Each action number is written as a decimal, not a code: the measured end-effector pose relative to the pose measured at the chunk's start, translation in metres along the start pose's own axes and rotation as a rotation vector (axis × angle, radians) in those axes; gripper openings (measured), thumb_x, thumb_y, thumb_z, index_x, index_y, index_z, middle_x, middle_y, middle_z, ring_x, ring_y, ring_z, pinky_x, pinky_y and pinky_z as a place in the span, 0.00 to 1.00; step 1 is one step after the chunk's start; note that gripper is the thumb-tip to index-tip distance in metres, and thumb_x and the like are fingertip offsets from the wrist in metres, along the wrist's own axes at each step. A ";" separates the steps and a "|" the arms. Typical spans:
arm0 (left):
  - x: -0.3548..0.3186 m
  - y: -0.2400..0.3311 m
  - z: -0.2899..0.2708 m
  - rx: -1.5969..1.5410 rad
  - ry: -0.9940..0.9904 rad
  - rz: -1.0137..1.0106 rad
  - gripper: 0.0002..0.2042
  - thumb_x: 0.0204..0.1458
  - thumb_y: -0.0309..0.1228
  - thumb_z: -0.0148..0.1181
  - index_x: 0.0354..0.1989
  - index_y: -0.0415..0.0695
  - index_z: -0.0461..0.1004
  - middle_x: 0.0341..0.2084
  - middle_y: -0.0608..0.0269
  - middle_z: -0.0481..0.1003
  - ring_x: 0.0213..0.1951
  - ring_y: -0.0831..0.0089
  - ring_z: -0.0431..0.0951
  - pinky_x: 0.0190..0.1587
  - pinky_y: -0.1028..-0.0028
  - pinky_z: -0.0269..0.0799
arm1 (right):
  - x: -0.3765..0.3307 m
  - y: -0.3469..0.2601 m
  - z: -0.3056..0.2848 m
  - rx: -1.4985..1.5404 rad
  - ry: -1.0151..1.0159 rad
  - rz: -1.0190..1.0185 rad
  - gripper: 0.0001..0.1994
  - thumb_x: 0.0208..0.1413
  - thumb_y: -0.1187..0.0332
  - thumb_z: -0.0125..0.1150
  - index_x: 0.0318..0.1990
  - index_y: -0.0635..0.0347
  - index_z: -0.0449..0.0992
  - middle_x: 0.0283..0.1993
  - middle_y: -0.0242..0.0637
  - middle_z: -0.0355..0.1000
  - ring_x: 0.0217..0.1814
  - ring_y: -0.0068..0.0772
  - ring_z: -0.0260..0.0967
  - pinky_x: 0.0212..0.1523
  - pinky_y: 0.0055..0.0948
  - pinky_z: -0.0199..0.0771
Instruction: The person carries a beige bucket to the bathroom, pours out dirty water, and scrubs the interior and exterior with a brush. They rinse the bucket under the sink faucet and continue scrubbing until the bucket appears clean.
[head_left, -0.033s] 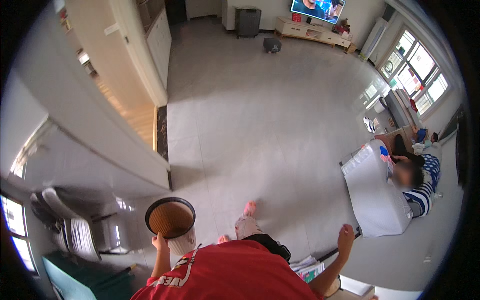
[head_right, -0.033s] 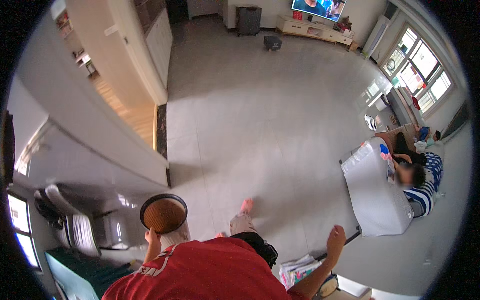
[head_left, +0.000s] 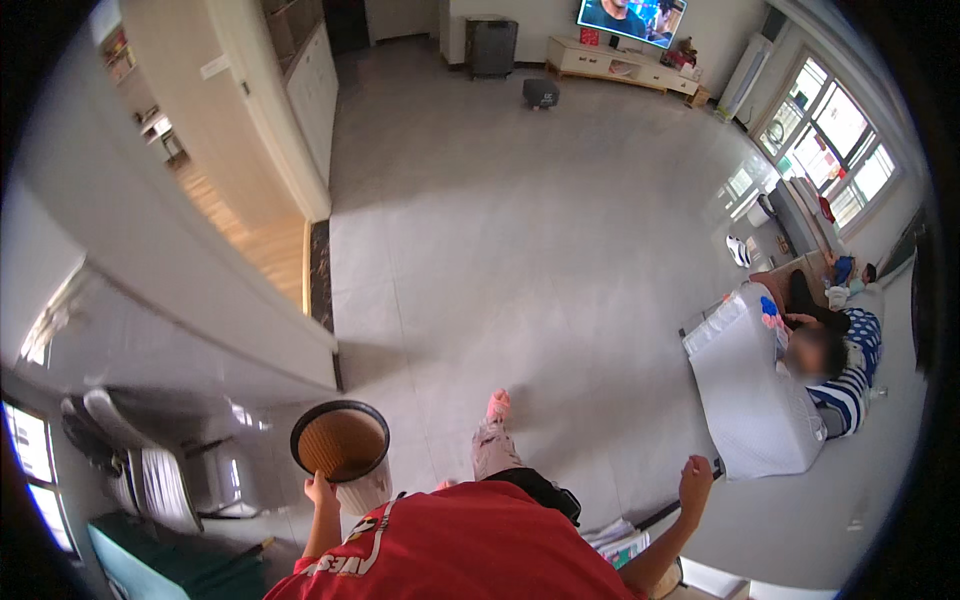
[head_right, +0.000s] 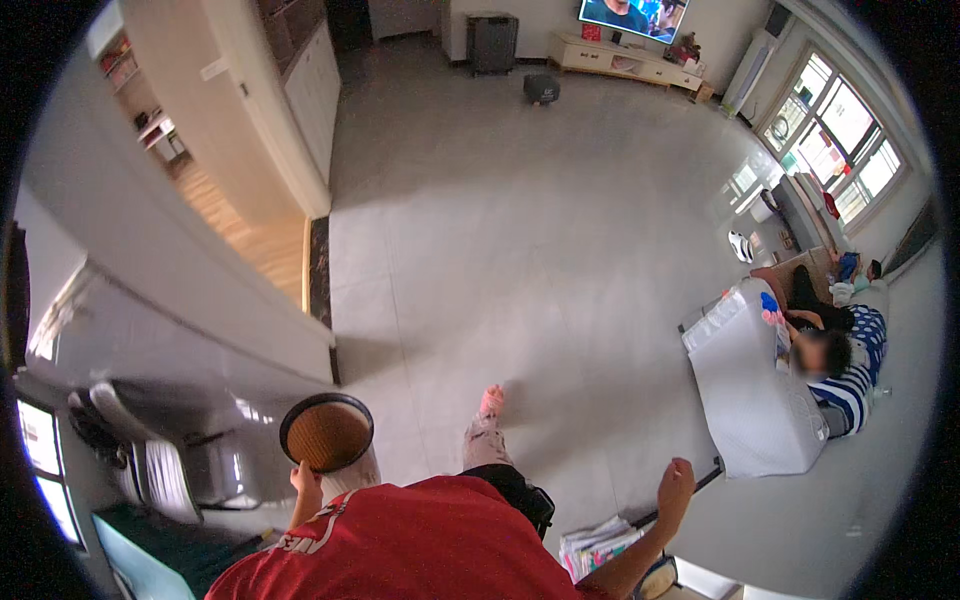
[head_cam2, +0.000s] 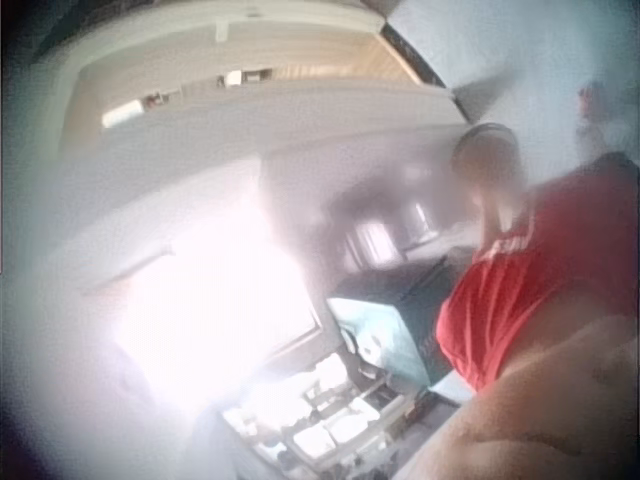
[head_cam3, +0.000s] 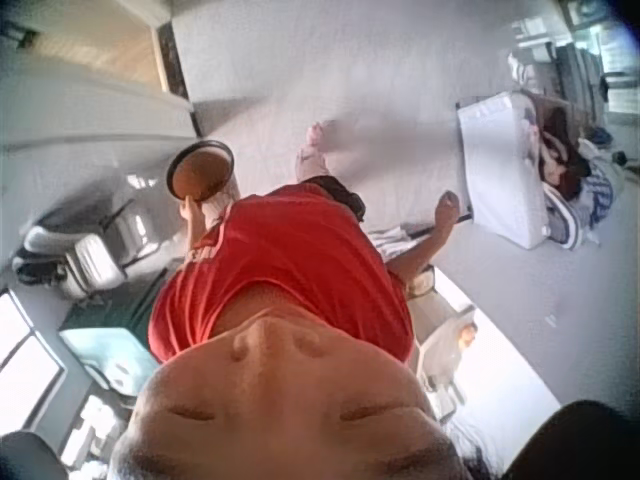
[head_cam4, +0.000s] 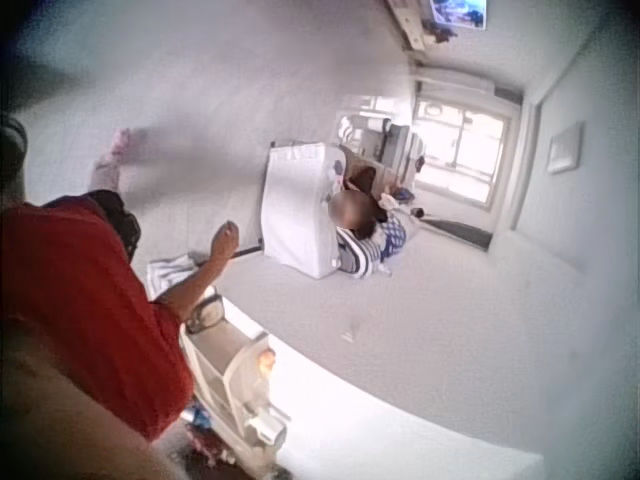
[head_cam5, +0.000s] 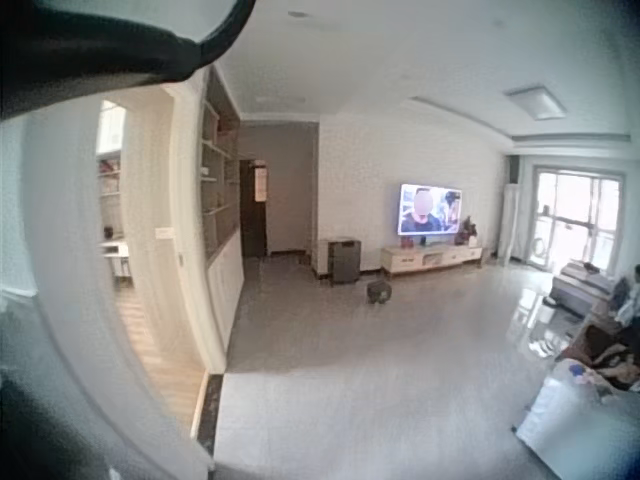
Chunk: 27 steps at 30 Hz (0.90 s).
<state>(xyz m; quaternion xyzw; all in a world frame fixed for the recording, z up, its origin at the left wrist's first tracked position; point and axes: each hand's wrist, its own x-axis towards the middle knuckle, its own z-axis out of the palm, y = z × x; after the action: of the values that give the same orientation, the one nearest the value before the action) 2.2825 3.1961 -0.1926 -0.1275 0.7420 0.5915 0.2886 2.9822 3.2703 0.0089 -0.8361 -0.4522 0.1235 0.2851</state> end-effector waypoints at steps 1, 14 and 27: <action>0.003 0.005 0.029 -0.001 0.045 -0.005 0.10 0.43 0.30 0.53 0.22 0.47 0.56 0.16 0.68 0.61 0.16 0.77 0.61 0.16 0.76 0.59 | 0.028 -0.003 0.012 0.033 0.057 0.056 0.07 0.49 0.74 0.49 0.35 0.67 0.71 0.32 0.46 0.71 0.33 0.40 0.70 0.36 0.31 0.69; 0.026 0.158 0.404 -0.168 -0.014 0.142 0.08 0.43 0.29 0.52 0.23 0.46 0.58 0.15 0.68 0.60 0.14 0.80 0.59 0.15 0.78 0.55 | 0.454 -0.505 0.266 0.218 -0.581 -0.457 0.09 0.52 0.71 0.51 0.41 0.60 0.71 0.36 0.41 0.72 0.37 0.36 0.70 0.38 0.29 0.69; 0.199 0.267 0.804 -0.154 0.278 -0.021 0.10 0.42 0.31 0.53 0.31 0.43 0.61 0.22 0.63 0.66 0.16 0.74 0.64 0.14 0.75 0.60 | 0.766 -0.541 0.395 -0.121 -0.199 -0.351 0.06 0.49 0.71 0.51 0.29 0.66 0.70 0.25 0.49 0.69 0.27 0.46 0.68 0.28 0.35 0.67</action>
<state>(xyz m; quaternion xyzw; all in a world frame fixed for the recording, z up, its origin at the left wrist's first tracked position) 2.2039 4.0626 -0.2005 -0.2374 0.7260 0.6202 0.1786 2.8570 4.2791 0.0483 -0.7438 -0.6233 0.1265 0.2056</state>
